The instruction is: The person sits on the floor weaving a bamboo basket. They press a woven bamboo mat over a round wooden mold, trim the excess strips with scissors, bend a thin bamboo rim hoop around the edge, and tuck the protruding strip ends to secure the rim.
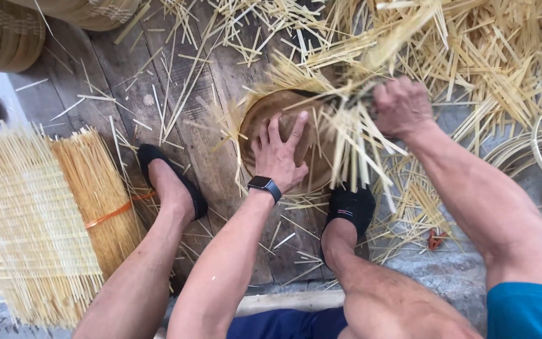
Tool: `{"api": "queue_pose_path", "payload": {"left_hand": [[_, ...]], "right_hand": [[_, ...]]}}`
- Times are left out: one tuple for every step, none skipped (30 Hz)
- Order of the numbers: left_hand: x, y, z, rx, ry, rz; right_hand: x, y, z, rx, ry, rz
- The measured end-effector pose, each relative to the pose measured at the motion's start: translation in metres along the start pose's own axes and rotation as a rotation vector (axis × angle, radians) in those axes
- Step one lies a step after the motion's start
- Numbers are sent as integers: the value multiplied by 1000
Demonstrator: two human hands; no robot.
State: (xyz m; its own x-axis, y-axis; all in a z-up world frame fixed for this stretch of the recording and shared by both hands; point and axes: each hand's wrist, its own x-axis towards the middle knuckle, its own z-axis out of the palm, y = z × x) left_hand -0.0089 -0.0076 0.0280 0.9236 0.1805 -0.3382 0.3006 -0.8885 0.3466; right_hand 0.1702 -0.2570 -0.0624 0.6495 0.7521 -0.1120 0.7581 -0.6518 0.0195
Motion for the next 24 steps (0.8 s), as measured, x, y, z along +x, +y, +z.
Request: {"api": "queue_pose_path", "payload": {"left_hand": [[1, -4, -1, 14, -20, 50], [3, -3, -3, 13, -19, 51], [1, -2, -4, 26, -45, 79], [-1, -1, -5, 39, -71, 107], [0, -1, -6, 42, -69, 103], [0, -1, -7, 49, -69, 101], [1, -1, -7, 55, -66, 104], [2, -2, -9, 58, -63, 104], [4, -1, -10, 62, -72, 105], [5, -1, -10, 67, -81, 105], [2, 0, -9, 62, -85, 107], [-1, 1, -8, 61, -104, 110], [0, -1, -10, 65, -112, 111], [5, -2, -9, 66, -106, 113], [5, -4, -8, 78, -127, 120], [5, -6, -7, 89, -147, 128], [3, -6, -5, 86, -151, 128], [1, -6, -3, 83, -154, 139], [3, -7, -3, 81, -151, 150], [5, -6, -4, 80, -150, 150], [5, -7, -4, 64, -134, 151], [4, -7, -5, 48, -117, 151], [3, -7, -4, 45, -119, 149], [2, -7, -3, 45, -120, 146]], "right_hand": [[-6, 8, -2, 135, -190, 28], [-8, 11, 5, 133, -189, 28], [-14, 12, 12, 123, -242, 53], [-19, 13, 18, 114, -295, 78], [-13, 8, 8, 116, -293, 74], [-8, 2, -3, 65, -131, 24], [-4, -2, -14, 11, 32, -22], [3, -7, -14, 12, 37, -22], [8, -11, -13, -65, 67, -35], [12, -14, -12, -142, 98, -47], [3, -12, -1, -143, 92, -46], [-6, -10, 10, -44, -60, 0], [-8, -7, 22, 55, -200, 43], [-3, -7, -2, 51, -194, 43], [-2, -11, -24, 79, -362, 58], [0, -15, -46, 105, -529, 75], [-5, -11, -31, 105, -534, 75], [-9, -6, -16, 93, -452, 47], [-9, 0, -2, 80, -364, 19], [-5, 2, -7, 78, -364, 19], [-3, 2, -11, 83, -446, 33], [-1, 1, -16, 88, -528, 47], [-1, 1, -19, 87, -532, 45], [-1, 1, -22, 128, -541, 56]]}}
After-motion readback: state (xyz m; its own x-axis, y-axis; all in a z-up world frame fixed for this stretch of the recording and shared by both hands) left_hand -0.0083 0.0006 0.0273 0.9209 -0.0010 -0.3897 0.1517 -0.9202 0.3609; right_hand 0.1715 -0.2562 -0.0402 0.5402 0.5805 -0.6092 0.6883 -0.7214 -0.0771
